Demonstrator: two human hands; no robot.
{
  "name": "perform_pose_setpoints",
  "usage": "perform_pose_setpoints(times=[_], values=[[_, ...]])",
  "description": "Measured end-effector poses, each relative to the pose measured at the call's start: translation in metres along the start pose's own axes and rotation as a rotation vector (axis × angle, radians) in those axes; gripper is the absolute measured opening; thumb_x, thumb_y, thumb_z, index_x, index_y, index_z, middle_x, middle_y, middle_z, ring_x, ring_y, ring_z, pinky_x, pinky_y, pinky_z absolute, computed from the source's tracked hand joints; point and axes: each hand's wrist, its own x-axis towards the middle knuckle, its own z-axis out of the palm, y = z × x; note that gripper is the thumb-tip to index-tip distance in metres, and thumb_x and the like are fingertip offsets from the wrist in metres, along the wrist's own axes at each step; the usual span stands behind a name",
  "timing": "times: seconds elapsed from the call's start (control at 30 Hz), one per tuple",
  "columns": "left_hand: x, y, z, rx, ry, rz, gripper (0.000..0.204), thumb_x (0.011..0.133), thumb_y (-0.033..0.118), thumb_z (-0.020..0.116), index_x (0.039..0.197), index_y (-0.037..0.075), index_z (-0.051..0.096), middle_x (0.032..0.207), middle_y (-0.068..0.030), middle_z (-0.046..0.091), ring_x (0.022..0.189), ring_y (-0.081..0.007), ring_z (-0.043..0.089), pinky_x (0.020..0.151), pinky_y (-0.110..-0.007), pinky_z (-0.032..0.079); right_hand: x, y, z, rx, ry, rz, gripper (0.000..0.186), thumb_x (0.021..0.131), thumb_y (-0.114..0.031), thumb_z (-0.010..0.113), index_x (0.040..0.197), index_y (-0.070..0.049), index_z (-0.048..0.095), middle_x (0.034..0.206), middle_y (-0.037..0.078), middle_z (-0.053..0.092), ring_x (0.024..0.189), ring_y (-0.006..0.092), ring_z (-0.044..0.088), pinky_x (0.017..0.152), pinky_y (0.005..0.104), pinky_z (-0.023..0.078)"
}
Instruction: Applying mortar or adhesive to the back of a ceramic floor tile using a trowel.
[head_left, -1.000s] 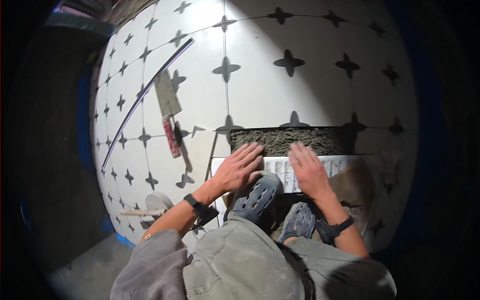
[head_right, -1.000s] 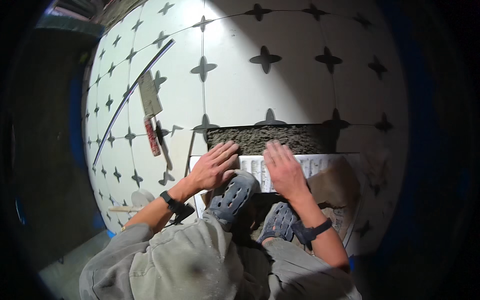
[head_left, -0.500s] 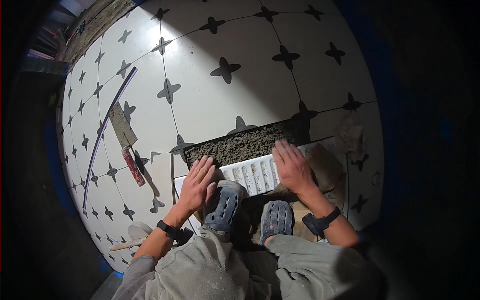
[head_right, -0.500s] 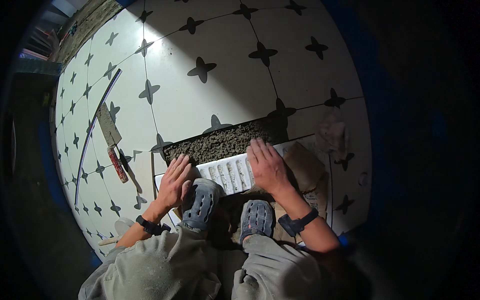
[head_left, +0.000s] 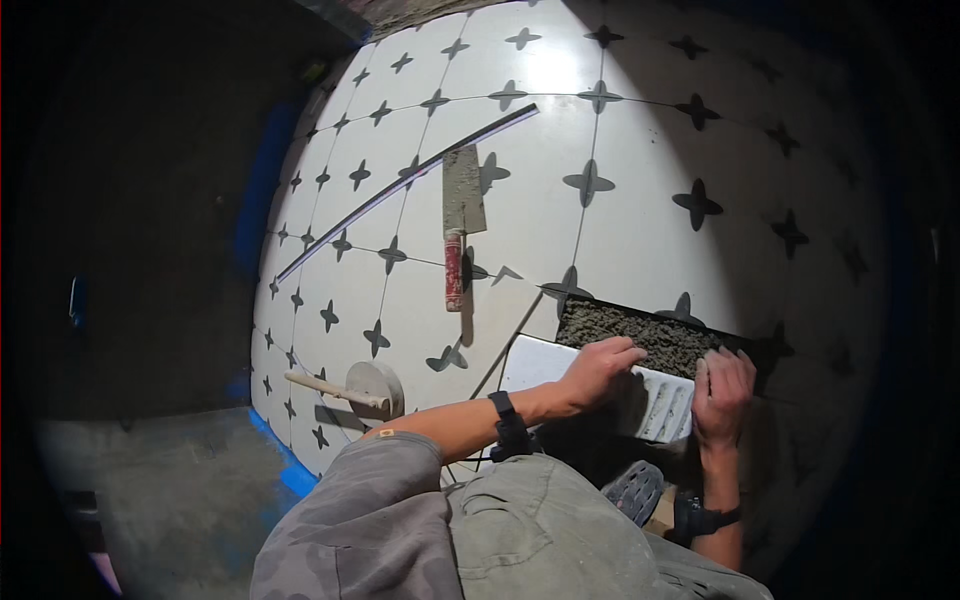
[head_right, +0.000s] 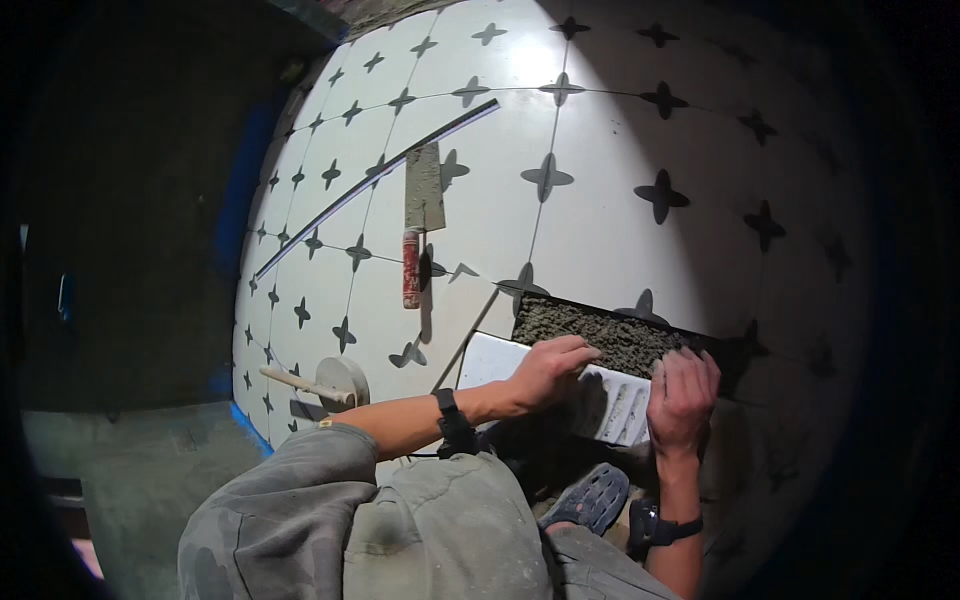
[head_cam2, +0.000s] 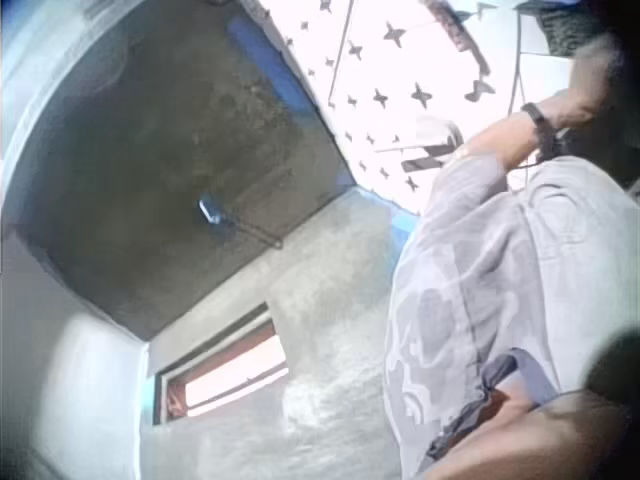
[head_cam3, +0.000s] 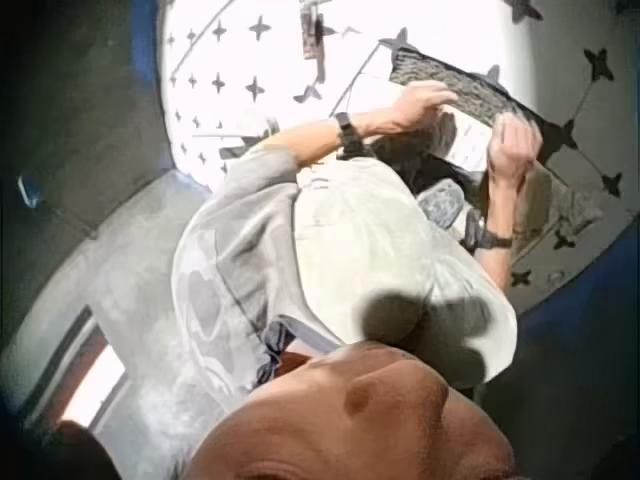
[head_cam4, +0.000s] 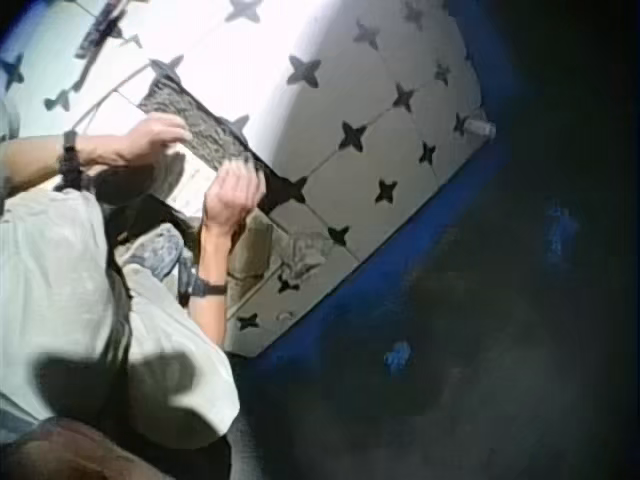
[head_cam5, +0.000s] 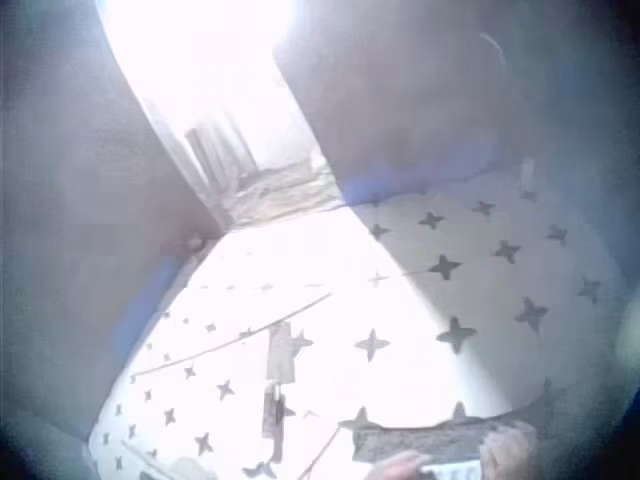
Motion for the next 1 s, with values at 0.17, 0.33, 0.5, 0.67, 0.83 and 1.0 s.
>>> perform_pose_setpoints(times=[0.17, 0.33, 0.5, 0.67, 0.83, 1.0], values=[[0.027, 0.013, 0.056, -0.400, 0.122, -0.299, 0.011, 0.088, -0.001, 0.069, 0.099, 0.001, 0.070, 0.098, -0.0124, 0.067, 0.088, -0.0298, 0.068, 0.081, -0.042, 0.057, 0.022, -0.053, -0.006, 0.149, 0.090, 0.167, 0.031, 0.095, 0.001, 0.068, 0.126, 0.007, 0.068, 0.115, 0.024, 0.070, 0.104, 0.0426, 0.067, 0.096, 0.0505, 0.054], [0.059, 0.031, 0.032, -1.724, -0.204, -1.167, 0.035, 0.114, 0.034, 0.048, 0.121, 0.005, 0.067, 0.108, -0.0089, 0.073, 0.087, -0.0173, 0.065, 0.080, -0.035, 0.055, -0.007, -0.022, 0.013, 0.037, -0.110, 0.000, 0.041, 0.105, -0.017, 0.059, 0.139, 0.007, 0.062, 0.138, 0.025, 0.065, 0.129, 0.0439, 0.061, 0.113, 0.0564, 0.045], [0.067, 0.043, -0.002, -1.512, -0.280, -1.067, 0.041, 0.115, 0.046, 0.044, 0.113, 0.010, 0.064, 0.105, -0.0036, 0.065, 0.099, -0.0164, 0.059, 0.096, -0.035, 0.048, 0.020, -0.055, -0.009, -0.209, -0.102, -0.180, 0.060, 0.107, -0.037, 0.056, 0.150, 0.005, 0.054, 0.156, 0.027, 0.051, 0.145, 0.0463, 0.048, 0.121, 0.0592, 0.037], [0.011, 0.024, -0.103, -1.228, -0.021, -0.921, 0.060, 0.111, 0.051, 0.056, 0.119, -0.007, 0.072, 0.108, -0.0113, 0.077, 0.097, -0.0212, 0.074, 0.088, -0.035, 0.056, -0.011, 0.019, -0.017, -0.198, -0.176, -0.102, 0.019, 0.092, -0.010, 0.074, 0.106, 0.001, 0.068, 0.117, 0.020, 0.068, 0.121, 0.0423, 0.061, 0.105, 0.0527, 0.048], [-0.173, -0.007, -0.159, 0.418, 0.232, -0.736, 0.065, 0.087, 0.023, 0.085, 0.137, -0.005, 0.053, 0.125, -0.0271, 0.058, 0.110, -0.0402, 0.062, 0.092, -0.048, 0.052, -0.038, 0.026, -0.067, -0.034, -0.054, 0.206, 0.033, 0.097, -0.003, 0.069, 0.076, -0.002, 0.043, 0.079, 0.014, 0.050, 0.071, 0.0276, 0.047, 0.064, 0.0433, 0.037], [-0.230, -0.011, -0.158, 0.658, -0.001, -0.806, 0.106, 0.077, 0.031, 0.092, 0.155, -0.008, 0.032, 0.142, -0.0263, 0.047, 0.127, -0.0446, 0.049, 0.109, -0.051, 0.045, -0.073, 0.056, -0.065, 0.159, -0.053, 0.483, 0.046, 0.102, -0.004, 0.065, 0.071, -0.006, 0.032, 0.061, 0.001, 0.023, 0.058, 0.0129, 0.023, 0.053, 0.0387, 0.022]])
